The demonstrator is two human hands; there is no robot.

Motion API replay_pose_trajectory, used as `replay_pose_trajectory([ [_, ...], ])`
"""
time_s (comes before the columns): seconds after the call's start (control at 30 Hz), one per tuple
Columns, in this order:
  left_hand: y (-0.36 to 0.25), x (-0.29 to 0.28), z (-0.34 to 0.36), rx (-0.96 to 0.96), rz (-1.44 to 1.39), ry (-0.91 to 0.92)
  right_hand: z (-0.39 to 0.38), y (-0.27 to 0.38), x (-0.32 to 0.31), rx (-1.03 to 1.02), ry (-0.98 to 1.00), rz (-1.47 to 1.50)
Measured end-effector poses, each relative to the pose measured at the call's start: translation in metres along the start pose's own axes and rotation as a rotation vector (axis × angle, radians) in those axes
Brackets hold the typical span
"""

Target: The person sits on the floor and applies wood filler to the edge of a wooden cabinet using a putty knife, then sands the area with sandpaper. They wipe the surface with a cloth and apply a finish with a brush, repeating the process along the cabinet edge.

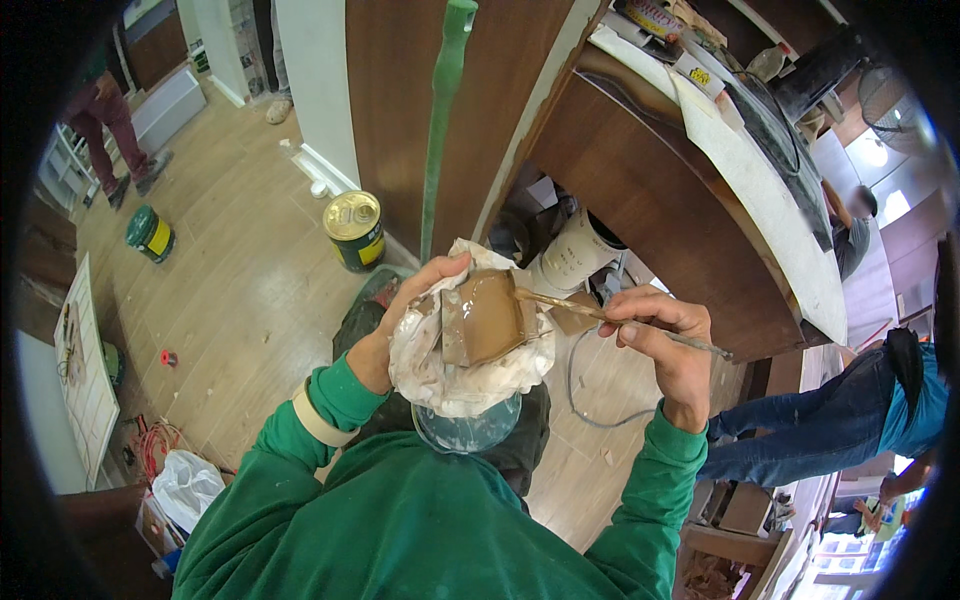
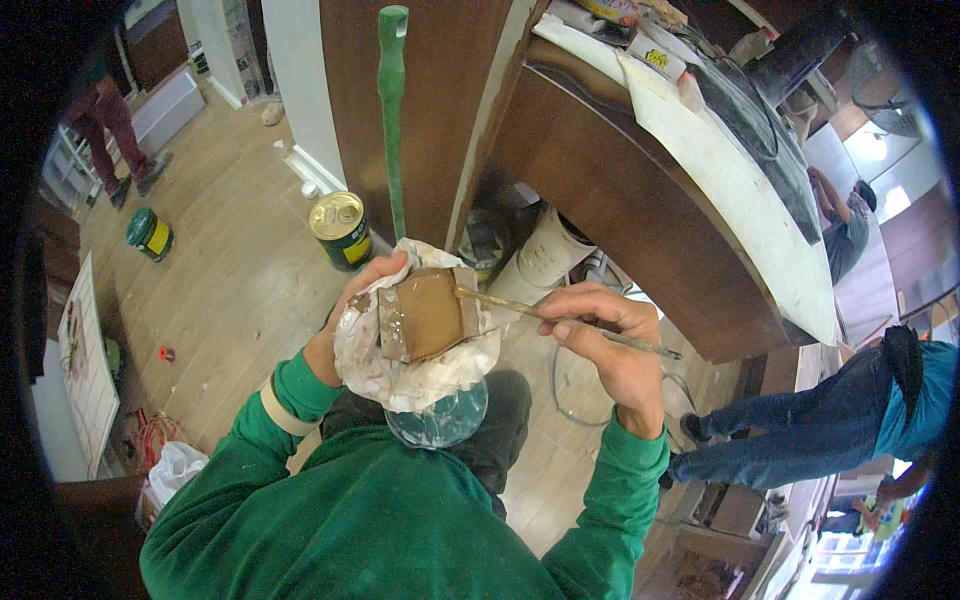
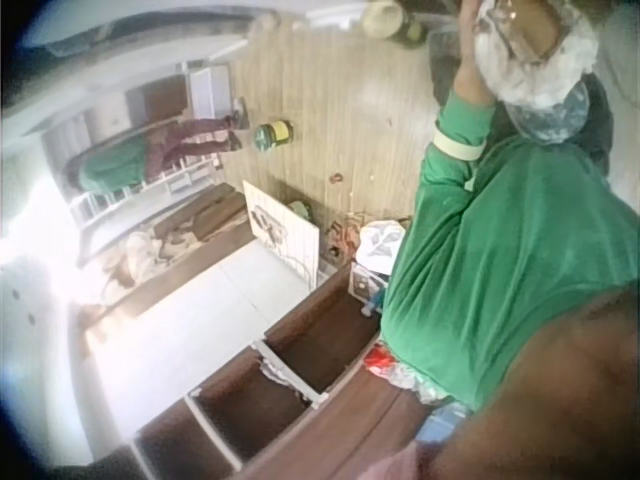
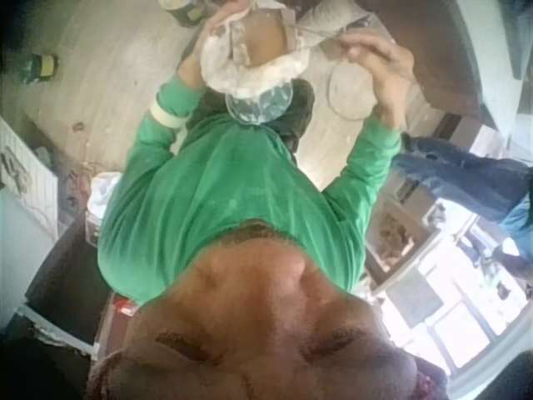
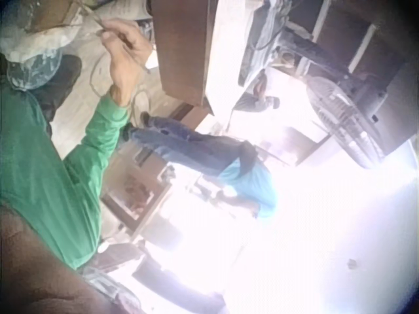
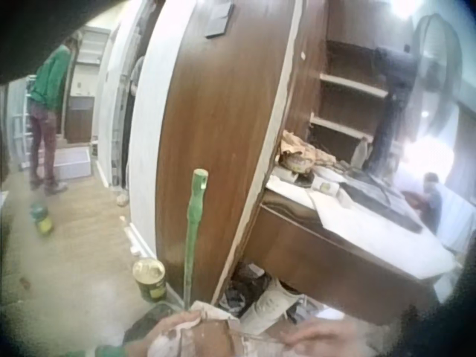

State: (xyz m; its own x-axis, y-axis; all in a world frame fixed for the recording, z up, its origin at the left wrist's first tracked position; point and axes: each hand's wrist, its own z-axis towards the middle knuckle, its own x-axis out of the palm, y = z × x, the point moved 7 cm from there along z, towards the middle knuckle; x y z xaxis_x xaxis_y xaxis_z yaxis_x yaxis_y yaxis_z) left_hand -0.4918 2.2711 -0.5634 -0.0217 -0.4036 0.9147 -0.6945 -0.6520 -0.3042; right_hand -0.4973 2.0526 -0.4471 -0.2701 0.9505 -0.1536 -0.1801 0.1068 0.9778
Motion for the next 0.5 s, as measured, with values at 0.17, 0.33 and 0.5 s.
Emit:
replay_pose_trajectory([
  [0.17, -0.003, -0.001, 0.001, 0.048, 0.022, -0.015, -0.003, 0.007, 0.013, -0.042, 0.042, -0.041],
  [0.33, -0.021, 0.012, -0.004, 0.095, 0.010, 0.068, 0.004, 0.005, 0.002, -0.057, 0.013, 0.028],
  [0.5, -0.046, 0.007, -0.021, 0.201, -0.038, 0.148, 0.031, 0.043, -0.013, -0.370, -0.130, 0.165],
])
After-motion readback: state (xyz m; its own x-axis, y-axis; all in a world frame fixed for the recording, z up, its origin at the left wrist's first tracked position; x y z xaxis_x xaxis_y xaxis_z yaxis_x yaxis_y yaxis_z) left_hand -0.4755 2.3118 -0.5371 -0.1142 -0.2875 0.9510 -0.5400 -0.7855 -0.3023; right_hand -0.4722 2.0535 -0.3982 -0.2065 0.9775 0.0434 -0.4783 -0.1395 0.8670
